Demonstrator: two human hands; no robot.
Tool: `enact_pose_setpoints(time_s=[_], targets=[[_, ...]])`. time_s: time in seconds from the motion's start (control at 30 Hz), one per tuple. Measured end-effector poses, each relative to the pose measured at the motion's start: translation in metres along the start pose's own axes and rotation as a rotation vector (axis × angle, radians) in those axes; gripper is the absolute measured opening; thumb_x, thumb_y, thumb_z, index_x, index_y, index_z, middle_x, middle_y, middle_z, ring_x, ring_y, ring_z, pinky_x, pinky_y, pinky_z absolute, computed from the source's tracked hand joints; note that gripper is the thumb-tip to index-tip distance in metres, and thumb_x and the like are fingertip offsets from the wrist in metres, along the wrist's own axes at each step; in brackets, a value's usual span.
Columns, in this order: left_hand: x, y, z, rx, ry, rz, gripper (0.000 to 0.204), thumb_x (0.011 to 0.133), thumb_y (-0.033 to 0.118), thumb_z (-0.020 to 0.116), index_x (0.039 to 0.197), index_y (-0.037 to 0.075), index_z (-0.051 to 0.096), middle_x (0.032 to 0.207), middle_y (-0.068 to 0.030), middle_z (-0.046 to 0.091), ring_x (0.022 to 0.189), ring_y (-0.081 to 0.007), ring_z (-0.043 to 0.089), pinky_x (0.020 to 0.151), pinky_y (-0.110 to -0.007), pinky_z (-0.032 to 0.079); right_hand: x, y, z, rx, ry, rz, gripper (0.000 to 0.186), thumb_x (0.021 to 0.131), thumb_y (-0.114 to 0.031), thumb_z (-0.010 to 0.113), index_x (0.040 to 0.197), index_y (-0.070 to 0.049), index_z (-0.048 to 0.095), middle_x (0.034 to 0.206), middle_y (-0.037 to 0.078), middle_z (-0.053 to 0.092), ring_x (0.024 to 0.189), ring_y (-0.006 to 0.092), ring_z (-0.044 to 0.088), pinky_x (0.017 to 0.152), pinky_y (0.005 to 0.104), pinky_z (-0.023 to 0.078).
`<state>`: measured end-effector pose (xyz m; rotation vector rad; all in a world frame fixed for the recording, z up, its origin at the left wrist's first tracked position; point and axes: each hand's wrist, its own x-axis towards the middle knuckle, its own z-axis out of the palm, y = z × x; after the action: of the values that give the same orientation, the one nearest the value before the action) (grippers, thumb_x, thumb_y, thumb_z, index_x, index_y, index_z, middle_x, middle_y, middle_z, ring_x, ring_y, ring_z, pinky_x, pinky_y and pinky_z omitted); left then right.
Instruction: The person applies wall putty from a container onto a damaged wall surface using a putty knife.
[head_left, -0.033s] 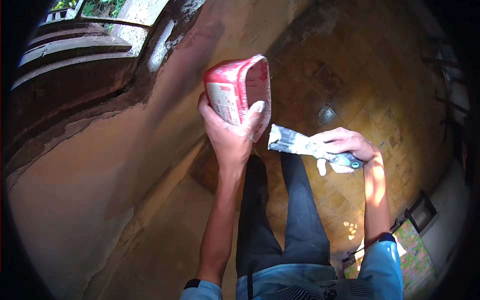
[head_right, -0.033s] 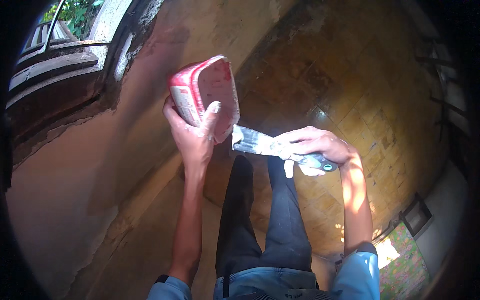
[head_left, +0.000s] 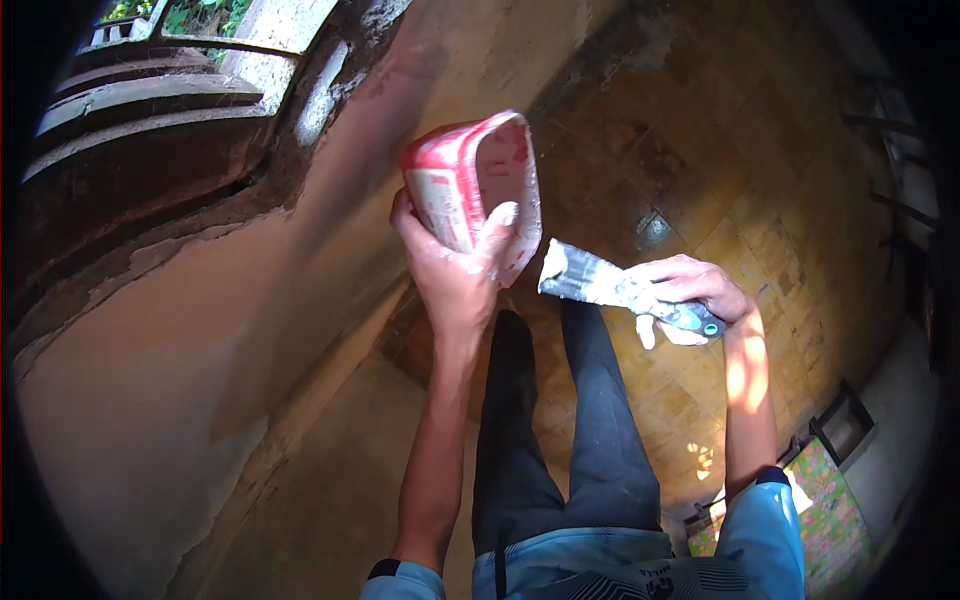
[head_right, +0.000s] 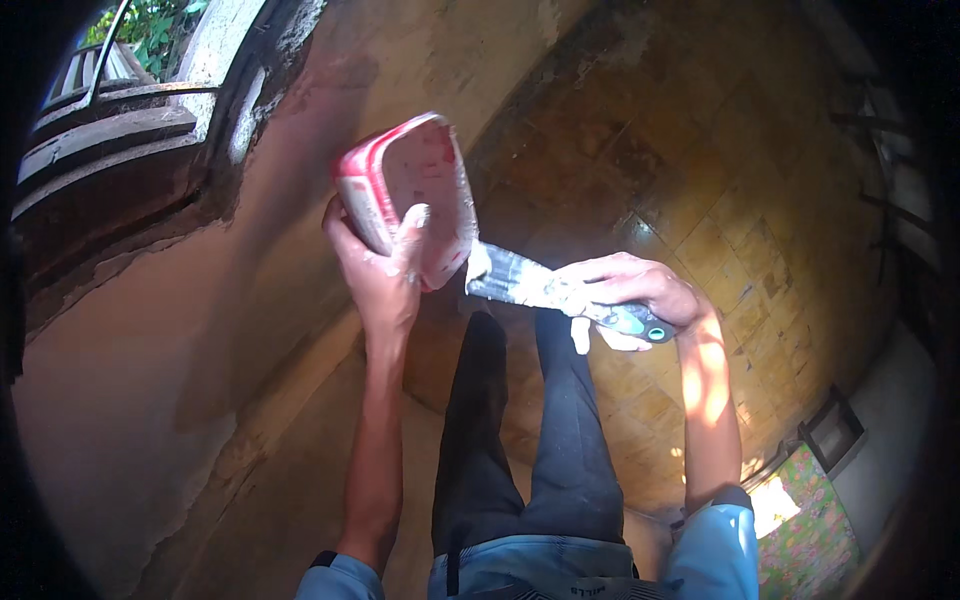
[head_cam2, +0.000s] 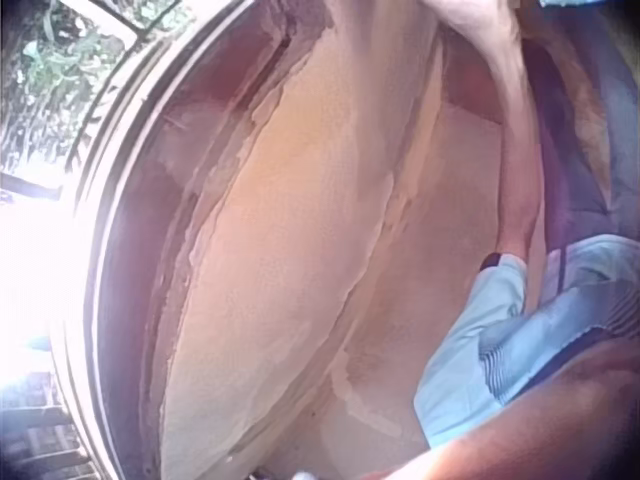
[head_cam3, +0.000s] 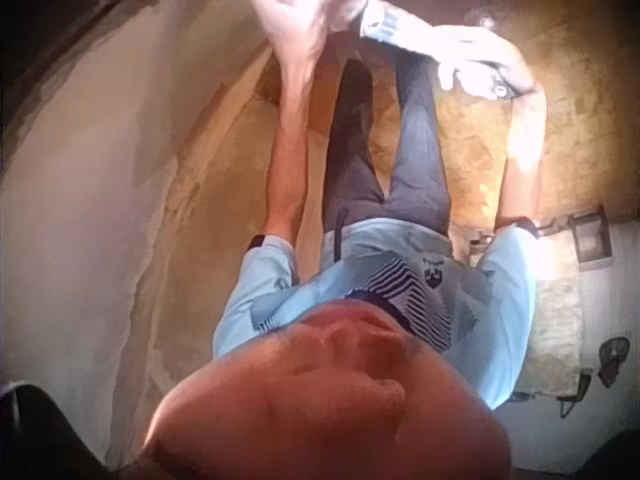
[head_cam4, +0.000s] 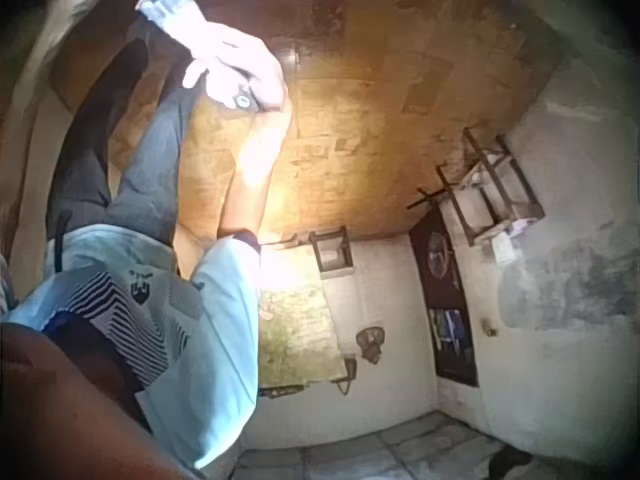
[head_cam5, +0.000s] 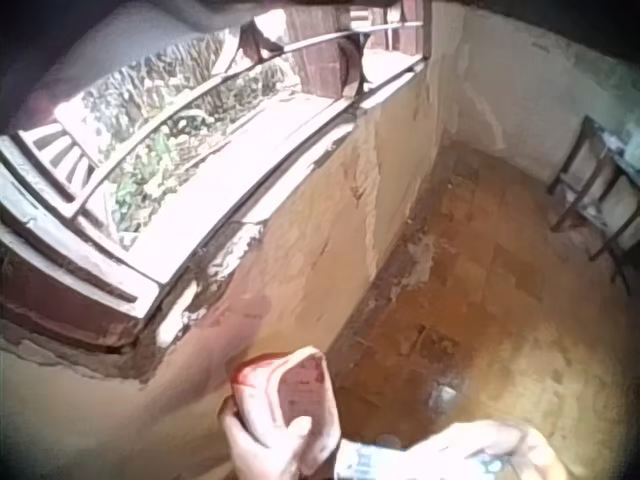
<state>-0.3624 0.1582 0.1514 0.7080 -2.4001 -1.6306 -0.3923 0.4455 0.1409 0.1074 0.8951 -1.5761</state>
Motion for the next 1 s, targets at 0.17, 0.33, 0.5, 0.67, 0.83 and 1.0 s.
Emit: enact_pose_setpoints(time_s=[0.17,0.33,0.5,0.67,0.83,1.0], targets=[[-0.022,-0.047,-0.027,0.169,0.11,-0.171,0.075,0.083,0.017,0.078,0.139,-0.005,0.034,0.129,-0.0233,0.05,0.121,-0.0348,0.052,0.104,-0.042,0.039,0.034,0.026,0.015,0.316,0.09,-0.334,0.049,0.091,-0.016,0.049,0.132,0.011,0.051,0.089,0.023,0.069,0.067,0.0224,0.067,0.057,0.0299,0.052],[-0.07,-0.082,-0.05,0.205,0.094,-0.353,0.055,0.094,0.02,0.066,0.135,-0.005,0.038,0.129,-0.0194,0.049,0.118,-0.0275,0.051,0.103,-0.039,0.039,0.115,0.005,0.06,0.037,0.519,-0.689,0.059,0.095,-0.023,0.056,0.146,0.005,0.041,0.105,0.009,0.072,0.079,0.0051,0.052,0.076,0.0196,0.042],[-0.118,-0.109,-0.066,0.221,0.102,-0.463,0.074,0.087,0.023,0.074,0.141,-0.005,0.033,0.135,-0.0269,0.046,0.125,-0.0383,0.05,0.105,-0.045,0.039,0.215,-0.015,0.102,-0.034,0.73,-0.968,0.048,0.096,-0.01,0.058,0.14,0.007,0.048,0.095,0.012,0.069,0.076,0.0168,0.062,0.068,0.0316,0.051],[-0.124,-0.098,-0.055,0.202,0.087,-0.515,0.074,0.087,0.023,0.073,0.142,-0.005,0.032,0.136,-0.027,0.045,0.125,-0.0379,0.049,0.105,-0.044,0.039,0.236,-0.056,0.124,-0.479,1.086,-1.042,0.02,0.087,-0.013,0.064,0.085,0.007,0.065,0.068,0.021,0.062,0.059,0.0296,0.06,0.06,0.0366,0.047],[-0.121,-0.091,-0.067,0.217,0.071,-0.446,0.069,0.094,0.025,0.065,0.144,-0.006,0.03,0.139,-0.0236,0.044,0.128,-0.0322,0.046,0.107,-0.043,0.036,0.233,-0.059,0.145,-0.461,0.95,-0.956,0.016,0.084,-0.006,0.062,0.086,0.01,0.066,0.071,0.025,0.06,0.065,0.0379,0.061,0.063,0.0439,0.046],[-0.118,-0.092,-0.067,0.226,0.067,-0.469,0.066,0.095,0.025,0.063,0.144,-0.004,0.03,0.138,-0.0212,0.045,0.128,-0.0308,0.045,0.107,-0.043,0.036,0.201,-0.051,0.152,-0.326,0.798,-0.772,0.023,0.087,-0.013,0.064,0.096,0.009,0.066,0.078,0.022,0.063,0.07,0.033,0.064,0.067,0.0396,0.05]])
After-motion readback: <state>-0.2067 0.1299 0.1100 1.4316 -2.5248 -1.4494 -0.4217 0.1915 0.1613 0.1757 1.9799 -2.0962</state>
